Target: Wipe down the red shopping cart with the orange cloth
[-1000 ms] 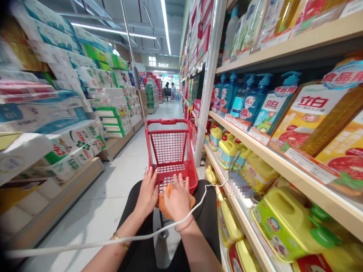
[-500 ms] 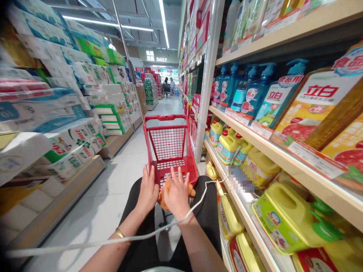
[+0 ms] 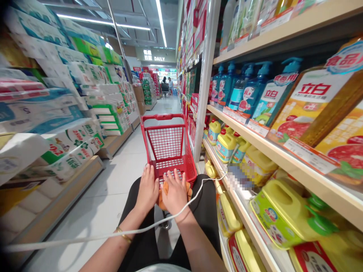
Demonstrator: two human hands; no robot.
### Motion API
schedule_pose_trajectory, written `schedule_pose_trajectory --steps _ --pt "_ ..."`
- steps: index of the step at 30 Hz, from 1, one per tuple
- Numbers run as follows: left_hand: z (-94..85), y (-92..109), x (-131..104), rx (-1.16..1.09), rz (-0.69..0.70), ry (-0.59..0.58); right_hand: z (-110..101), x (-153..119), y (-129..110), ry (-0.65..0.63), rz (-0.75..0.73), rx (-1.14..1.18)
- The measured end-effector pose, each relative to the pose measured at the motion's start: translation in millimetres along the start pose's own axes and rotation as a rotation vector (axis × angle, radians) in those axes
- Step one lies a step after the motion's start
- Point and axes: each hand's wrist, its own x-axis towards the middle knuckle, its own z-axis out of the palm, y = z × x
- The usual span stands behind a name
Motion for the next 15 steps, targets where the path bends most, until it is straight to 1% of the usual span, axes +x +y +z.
schedule_pose_trajectory --steps 2,4,7,8,9,10,12,13,15 --pt "-1.5 -0.3 -0.6 0.021 0.016 -0.015 2.9 0.3 -3.2 -0.005 -0.013 0.010" --pt "-2.7 -1.3 -0.8 0.027 0.023 -0.022 -4.4 3.5 10.9 0.017 0.059 -0.044" --pt "-2.4 -2.4 0.6 0.004 0.027 -0.023 -21.8 10.8 39.9 0.087 0.229 -0.171" --pt "-1.9 -2.4 1.4 -0.008 0.026 -0.026 -25.7 12.9 44.5 0.101 0.247 -0.195" --pt "-1.3 -2.4 2.3 -0.020 0.024 -0.030 -27.5 14.4 44.5 0.097 0.228 -0.197" --pt "-0.7 -2.3 3.0 -0.032 0.022 -0.034 -27.2 15.2 40.0 0.073 0.177 -0.179" --pt "-0.5 -3.0 3.7 -0.045 0.020 -0.039 -21.9 14.0 20.4 -0.012 0.059 -0.121" --pt "-1.1 -4.0 3.3 -0.050 0.021 -0.040 -18.3 12.3 8.0 -0.057 0.027 -0.109" --pt "-4.0 -6.9 0.4 -0.060 0.023 -0.043 -12.6 7.0 -14.8 -0.120 0.031 -0.133"
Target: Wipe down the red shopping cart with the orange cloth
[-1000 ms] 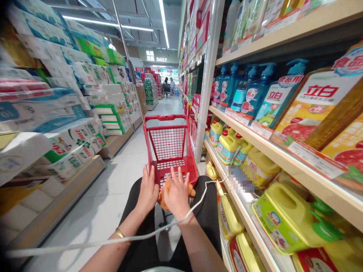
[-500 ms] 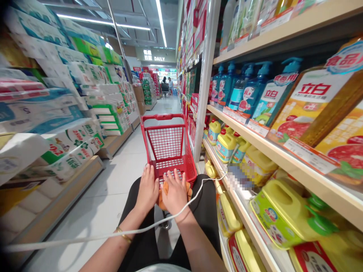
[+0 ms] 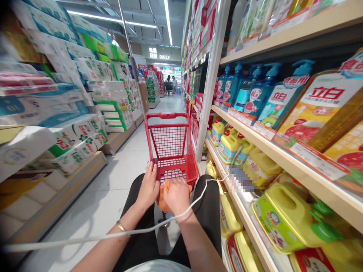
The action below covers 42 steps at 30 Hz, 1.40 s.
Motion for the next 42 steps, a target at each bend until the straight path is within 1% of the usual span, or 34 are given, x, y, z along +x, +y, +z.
schedule_pose_trajectory --steps 2,4,7,10,12,14,17,19,21,24,26,27,28,31,33,35,39,40,41,42 --pt "-5.1 -2.7 -6.4 -0.012 0.001 -0.014 0.6 -7.4 -12.8 -0.031 0.018 -0.021" --pt "-11.2 -3.8 -15.1 -0.021 0.006 -0.030 -1.3 -16.4 -11.9 -0.029 -0.014 0.032" --pt "-19.0 -1.1 -26.9 -0.029 0.016 -0.027 -8.1 -28.3 10.4 0.056 -0.029 0.114" --pt "-20.8 3.4 -29.9 -0.020 0.007 -0.013 -17.3 -29.7 37.0 0.174 0.104 0.053" --pt "-18.4 4.6 -26.5 -0.002 -0.007 -0.011 -19.2 -24.9 42.1 0.214 0.183 0.012" --pt "-14.5 3.9 -21.1 0.012 -0.012 -0.014 -14.4 -20.0 32.5 0.194 0.161 0.035" --pt "-10.0 1.5 -14.8 0.018 -0.008 -0.024 -0.9 -17.5 5.8 0.088 0.010 0.136" --pt "-9.5 0.3 -13.2 0.013 0.000 -0.029 3.2 -17.8 -2.2 0.043 -0.034 0.160" --pt "-10.3 -0.5 -13.3 0.004 0.011 -0.031 -0.5 -17.5 5.7 0.053 0.020 0.120" --pt "-10.3 -1.2 -14.2 -0.004 0.019 -0.030 -13.0 -13.4 32.5 0.128 0.216 -0.002" --pt "-8.3 -1.7 -14.0 -0.004 0.012 -0.025 -16.5 -10.3 40.8 0.155 0.281 -0.039" --pt "-6.9 -2.0 -13.5 -0.004 0.008 -0.023 -15.1 -9.5 39.0 0.150 0.266 -0.027" --pt "-5.5 -2.3 -12.9 -0.004 0.004 -0.019 -11.7 -9.3 33.5 0.134 0.222 0.001" --pt "-2.8 -3.4 -9.9 -0.007 0.005 -0.016 3.1 -10.7 9.6 0.062 0.027 0.108" --pt "-2.3 -4.3 -7.2 -0.006 0.012 -0.017 7.9 -9.9 4.5 0.035 -0.029 0.129" --pt "-1.5 -5.9 -4.0 -0.003 0.021 -0.020 5.0 -5.7 16.2 0.036 0.028 0.100" --pt "6.0 -12.9 5.9 -0.010 0.024 -0.017 -6.2 8.2 57.7 0.100 0.279 -0.012" --pt "8.9 -15.8 9.2 -0.015 0.019 -0.017 -5.9 11.5 62.6 0.113 0.299 -0.023" --pt "11.8 -19.3 12.8 -0.022 0.012 -0.019 -3.5 14.6 63.4 0.114 0.286 -0.020" --pt "14.4 -23.5 16.7 -0.028 0.003 -0.021 0.6 17.7 60.6 0.104 0.243 -0.005"
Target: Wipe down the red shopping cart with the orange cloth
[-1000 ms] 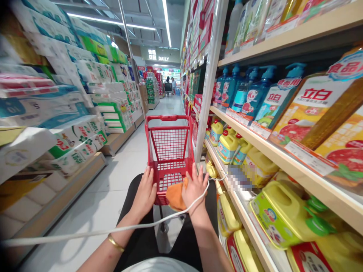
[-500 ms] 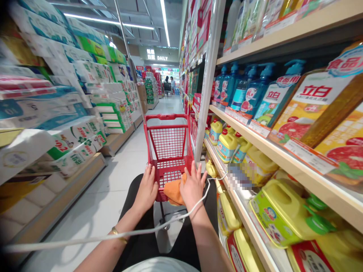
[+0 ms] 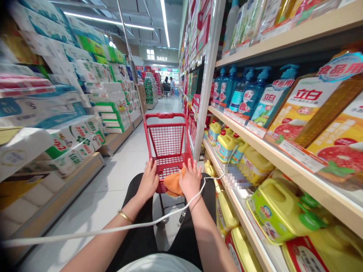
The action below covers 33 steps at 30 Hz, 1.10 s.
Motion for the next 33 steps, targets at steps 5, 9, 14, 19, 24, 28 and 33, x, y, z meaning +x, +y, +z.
schedule_pose_trajectory --steps 5,9,14,19,24,28,33 --pt "3.7 -28.6 24.6 -0.010 -0.022 -0.025 23.8 12.3 -33.9 -0.129 -0.233 0.062" --pt "6.1 -47.6 50.9 -0.012 -0.022 -0.038 24.0 46.3 -30.2 -0.205 -0.209 0.023" --pt "23.8 -54.7 82.3 -0.022 -0.066 -0.033 24.4 89.8 -12.2 -0.198 -0.110 -0.028" --pt "38.4 -60.1 102.4 -0.022 -0.094 -0.043 39.3 103.9 -27.0 -0.206 -0.049 -0.058" --pt "30.6 -82.2 107.3 -0.006 -0.066 -0.075 43.4 115.6 -25.9 -0.252 -0.173 -0.024" --pt "32.2 -93.4 110.0 0.015 -0.061 -0.082 41.7 129.3 -12.7 -0.194 -0.117 -0.031" --pt "45.2 -92.5 117.7 0.042 -0.107 -0.056 65.4 111.7 -48.4 -0.152 -0.177 -0.017"
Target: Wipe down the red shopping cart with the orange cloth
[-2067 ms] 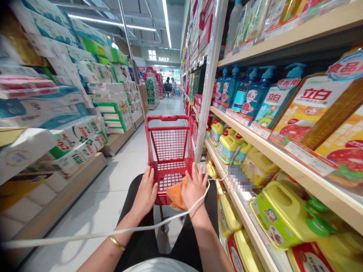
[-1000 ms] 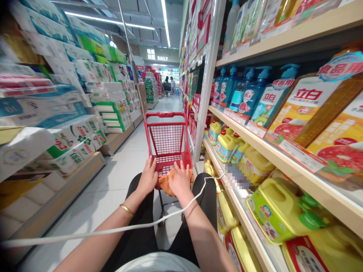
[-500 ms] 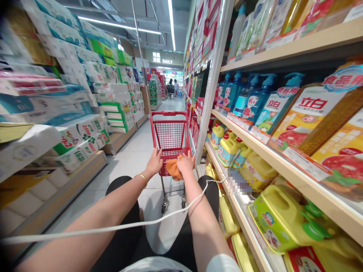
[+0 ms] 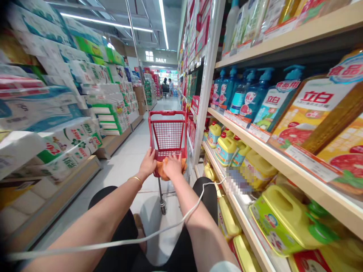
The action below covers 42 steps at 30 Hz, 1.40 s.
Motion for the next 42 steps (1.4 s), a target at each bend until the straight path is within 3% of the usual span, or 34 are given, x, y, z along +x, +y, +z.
schedule_pose_trajectory --steps 3,5,9,11,15,17,22,24,30,32,34,37,39,42 --pt "-0.7 0.8 0.4 0.015 0.002 0.005 9.4 -4.2 -14.7 0.006 -0.056 0.011" --pt "-1.9 1.9 -2.2 0.025 0.011 0.009 5.5 -3.8 -5.0 0.026 -0.040 0.010" --pt "4.9 9.3 -8.5 0.036 0.015 0.021 -6.5 -3.2 25.5 0.157 0.174 -0.027" --pt "10.5 13.9 -9.3 0.035 0.010 0.028 -3.8 -5.6 23.6 0.188 0.220 -0.025" --pt "11.5 15.7 -7.2 0.041 0.008 0.030 11.7 -10.1 -4.9 0.086 0.033 0.030" --pt "6.5 13.4 -6.7 0.054 0.010 0.026 12.6 -9.6 -7.0 0.070 0.012 0.035" --pt "0.1 16.1 -12.2 0.096 0.000 0.019 -4.7 -8.5 37.5 0.149 0.215 -0.001" --pt "2.0 22.7 -14.9 0.113 -0.016 0.023 -6.2 -10.4 44.8 0.191 0.286 -0.014" --pt "-6.4 36.9 -16.2 0.197 -0.034 0.004 13.4 -19.0 -0.6 0.110 -0.014 0.048" --pt "-13.7 36.9 -16.0 0.227 -0.023 -0.006 13.0 -19.3 -0.7 0.100 -0.061 0.060" --pt "-18.1 37.1 -16.4 0.249 -0.014 -0.015 7.3 -18.9 14.4 0.115 -0.020 0.054" --pt "-15.3 40.5 -17.1 0.260 -0.017 -0.022 -2.0 -17.6 40.9 0.184 0.187 -0.002" --pt "-9.8 44.1 -16.8 0.259 -0.028 -0.020 -2.6 -17.2 43.1 0.220 0.268 -0.034" --pt "-4.7 47.6 -15.6 0.256 -0.040 -0.015 5.5 -18.5 21.5 0.163 0.115 -0.001"
